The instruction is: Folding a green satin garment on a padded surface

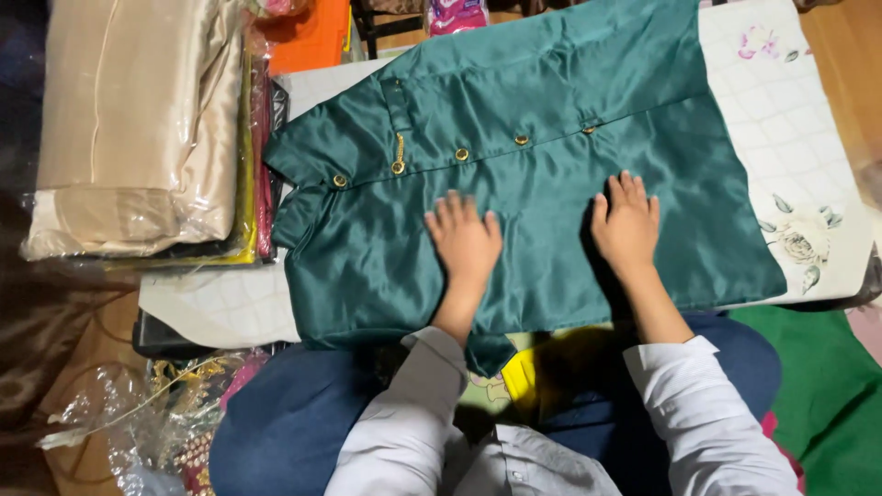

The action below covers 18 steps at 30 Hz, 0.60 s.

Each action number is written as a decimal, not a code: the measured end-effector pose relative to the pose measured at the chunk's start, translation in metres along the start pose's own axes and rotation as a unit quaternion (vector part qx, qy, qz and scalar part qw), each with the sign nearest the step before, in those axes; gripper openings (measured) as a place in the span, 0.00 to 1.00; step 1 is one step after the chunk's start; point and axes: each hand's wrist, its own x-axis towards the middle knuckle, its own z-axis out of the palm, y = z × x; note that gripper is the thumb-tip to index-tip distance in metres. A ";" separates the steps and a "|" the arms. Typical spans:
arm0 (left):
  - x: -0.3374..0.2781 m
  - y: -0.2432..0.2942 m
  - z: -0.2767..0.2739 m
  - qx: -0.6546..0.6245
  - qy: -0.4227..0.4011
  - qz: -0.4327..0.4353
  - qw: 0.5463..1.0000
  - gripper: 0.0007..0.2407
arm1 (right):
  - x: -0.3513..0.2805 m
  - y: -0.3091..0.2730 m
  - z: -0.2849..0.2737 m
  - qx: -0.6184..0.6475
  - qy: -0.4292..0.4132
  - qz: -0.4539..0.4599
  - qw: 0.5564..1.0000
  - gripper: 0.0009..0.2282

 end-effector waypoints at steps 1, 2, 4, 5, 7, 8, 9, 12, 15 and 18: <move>0.006 0.015 0.007 -0.001 0.001 0.002 1.000 0.21 | 0.006 -0.013 -0.006 0.000 0.002 0.001 1.000 0.22; 0.011 0.031 0.015 -0.077 -0.005 0.056 0.995 0.19 | 0.011 -0.025 -0.013 0.061 0.052 -0.053 0.995 0.19; 0.018 0.059 0.036 -0.155 -0.012 0.112 0.982 0.17 | 0.019 -0.043 -0.016 0.119 0.103 -0.103 0.982 0.16; 0.019 0.071 0.049 -0.168 -0.028 0.138 0.976 0.19 | 0.023 -0.049 -0.012 0.188 0.060 -0.133 0.971 0.18; 0.020 0.084 0.060 -0.183 -0.046 0.166 0.968 0.20 | 0.027 -0.049 -0.006 0.254 0.017 -0.158 0.954 0.20; 0.021 0.085 0.057 -0.159 -0.064 0.168 0.971 0.20 | 0.029 -0.044 -0.003 0.162 -0.023 -0.158 0.974 0.21; 0.022 0.086 0.054 -0.135 -0.082 0.170 0.973 0.20 | 0.031 -0.040 0.000 0.069 -0.062 -0.156 0.983 0.23; 0.021 0.080 0.039 -0.106 -0.079 0.166 0.977 0.23 | 0.043 -0.020 -0.005 -0.005 -0.051 -0.162 0.985 0.24; 0.021 0.079 0.033 -0.098 -0.088 0.148 0.980 0.24 | 0.058 0.005 -0.006 -0.011 -0.037 -0.135 0.990 0.25; 0.019 0.079 0.035 -0.087 -0.092 0.147 0.981 0.24 | 0.069 0.027 -0.010 -0.006 -0.052 -0.091 0.994 0.25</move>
